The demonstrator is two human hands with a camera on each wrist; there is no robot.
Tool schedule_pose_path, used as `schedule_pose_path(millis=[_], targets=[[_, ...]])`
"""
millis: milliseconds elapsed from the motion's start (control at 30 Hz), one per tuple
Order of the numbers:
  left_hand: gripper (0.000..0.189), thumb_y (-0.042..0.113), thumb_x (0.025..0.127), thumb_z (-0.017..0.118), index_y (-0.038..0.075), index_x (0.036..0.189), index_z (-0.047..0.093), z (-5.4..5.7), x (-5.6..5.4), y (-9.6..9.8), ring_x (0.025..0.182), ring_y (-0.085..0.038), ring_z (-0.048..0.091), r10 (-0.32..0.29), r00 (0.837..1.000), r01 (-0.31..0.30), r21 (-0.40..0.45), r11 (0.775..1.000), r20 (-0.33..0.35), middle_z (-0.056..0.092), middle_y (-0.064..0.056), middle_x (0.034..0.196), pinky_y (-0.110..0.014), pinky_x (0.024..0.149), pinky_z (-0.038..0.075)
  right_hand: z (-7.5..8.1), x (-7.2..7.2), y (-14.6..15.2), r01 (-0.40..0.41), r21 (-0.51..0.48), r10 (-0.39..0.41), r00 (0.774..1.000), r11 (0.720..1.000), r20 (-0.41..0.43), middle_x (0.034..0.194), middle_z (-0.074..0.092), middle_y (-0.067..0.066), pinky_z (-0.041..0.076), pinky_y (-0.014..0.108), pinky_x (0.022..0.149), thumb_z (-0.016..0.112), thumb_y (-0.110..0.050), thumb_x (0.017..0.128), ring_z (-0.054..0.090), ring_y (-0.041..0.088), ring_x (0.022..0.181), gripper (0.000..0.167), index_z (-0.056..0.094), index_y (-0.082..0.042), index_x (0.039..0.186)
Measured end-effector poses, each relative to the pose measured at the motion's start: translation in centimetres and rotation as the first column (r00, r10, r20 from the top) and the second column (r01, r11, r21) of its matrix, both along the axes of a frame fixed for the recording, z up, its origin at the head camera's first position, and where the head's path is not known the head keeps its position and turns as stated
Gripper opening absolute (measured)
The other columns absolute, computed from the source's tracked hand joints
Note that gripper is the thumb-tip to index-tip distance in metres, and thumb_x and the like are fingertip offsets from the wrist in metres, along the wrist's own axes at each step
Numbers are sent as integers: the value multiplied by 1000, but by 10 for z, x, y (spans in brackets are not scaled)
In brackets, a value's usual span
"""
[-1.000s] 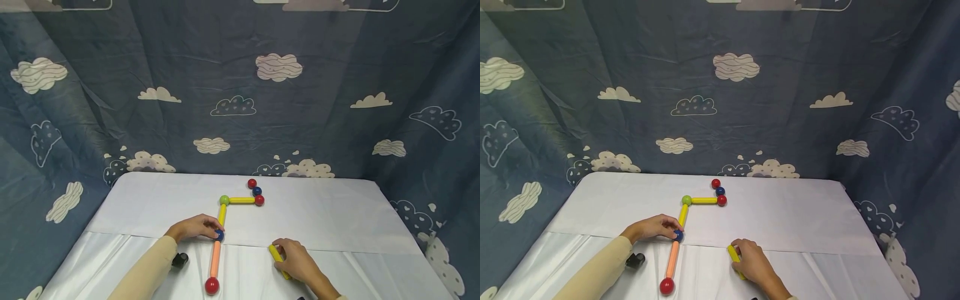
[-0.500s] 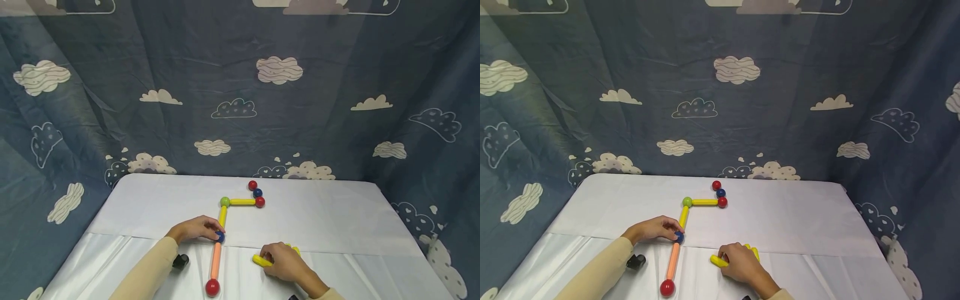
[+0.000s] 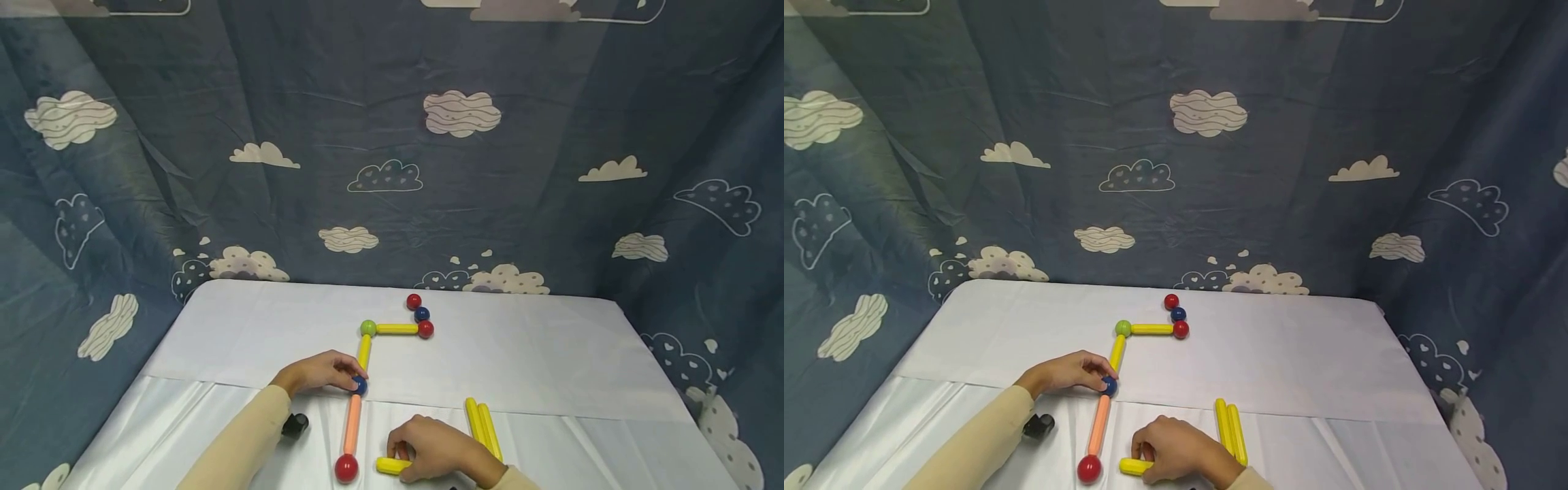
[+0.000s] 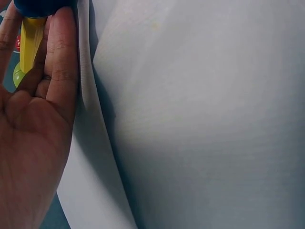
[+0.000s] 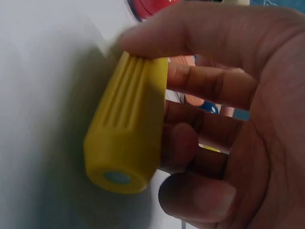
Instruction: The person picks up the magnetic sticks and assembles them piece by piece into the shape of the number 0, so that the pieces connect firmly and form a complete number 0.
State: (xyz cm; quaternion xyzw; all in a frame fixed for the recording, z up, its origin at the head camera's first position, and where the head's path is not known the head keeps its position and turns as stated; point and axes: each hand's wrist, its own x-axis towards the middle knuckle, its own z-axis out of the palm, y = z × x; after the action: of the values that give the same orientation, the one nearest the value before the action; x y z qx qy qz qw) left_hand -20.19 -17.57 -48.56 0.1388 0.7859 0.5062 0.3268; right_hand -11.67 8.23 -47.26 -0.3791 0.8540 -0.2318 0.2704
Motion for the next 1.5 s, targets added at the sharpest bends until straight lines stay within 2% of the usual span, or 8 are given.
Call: schedule_pose_path(millis=[300,500,800,1100,1233,1367,1500], targets=[[24,9,86,70,5,110,70,2,1,0,84,-14,53,-3,1000,3,0,1000,-9,62,0,94,-27,79,46,0,3,-12,-137,-26,135,989,990,-59,65,50,-20,38,14,54,79,-19,77,41,-5,55,14,70,-19,88],[24,11,86,70,6,110,70,3,0,-1,85,-15,52,-9,1000,9,-19,1000,-23,62,0,93,-28,78,44,2,4,-18,-150,-28,150,988,988,-24,64,50,-19,37,14,55,78,-22,79,41,-5,55,13,70,-19,89],[25,11,86,70,7,111,70,2,0,-1,86,-15,52,-4,1000,3,-30,1000,-11,61,-1,94,-28,79,45,1,4,-21,-179,-21,178,983,984,-55,64,49,-18,38,14,55,78,-19,78,41,-5,56,14,69,-18,89],[25,10,86,71,6,110,70,1,1,0,85,-15,52,1,1000,-2,-19,1000,-12,60,-1,94,-28,78,45,2,6,-27,-107,10,107,994,994,1,64,50,-17,38,15,56,78,-18,78,43,-3,56,17,71,-18,94],[25,10,86,70,6,110,70,1,1,0,85,-15,51,-1,1000,1,-19,1000,-16,60,-1,93,-28,77,44,2,3,-24,-116,-10,116,993,993,10,65,52,-17,39,14,55,78,-19,79,43,-4,57,18,71,-18,95],[25,11,86,70,7,110,70,1,1,0,85,-15,50,-3,1000,2,-20,1000,-21,60,0,92,-27,77,43,8,-8,-16,-81,-77,86,994,994,73,69,55,-16,39,15,54,78,-17,81,45,-3,57,17,69,-16,96],[25,12,86,70,7,111,70,0,2,0,86,-15,50,-14,999,13,-30,999,-52,61,1,94,-28,79,43,13,-35,-4,36,-169,-19,995,985,101,72,58,-13,41,17,55,77,-15,82,48,0,60,18,68,-11,97]])
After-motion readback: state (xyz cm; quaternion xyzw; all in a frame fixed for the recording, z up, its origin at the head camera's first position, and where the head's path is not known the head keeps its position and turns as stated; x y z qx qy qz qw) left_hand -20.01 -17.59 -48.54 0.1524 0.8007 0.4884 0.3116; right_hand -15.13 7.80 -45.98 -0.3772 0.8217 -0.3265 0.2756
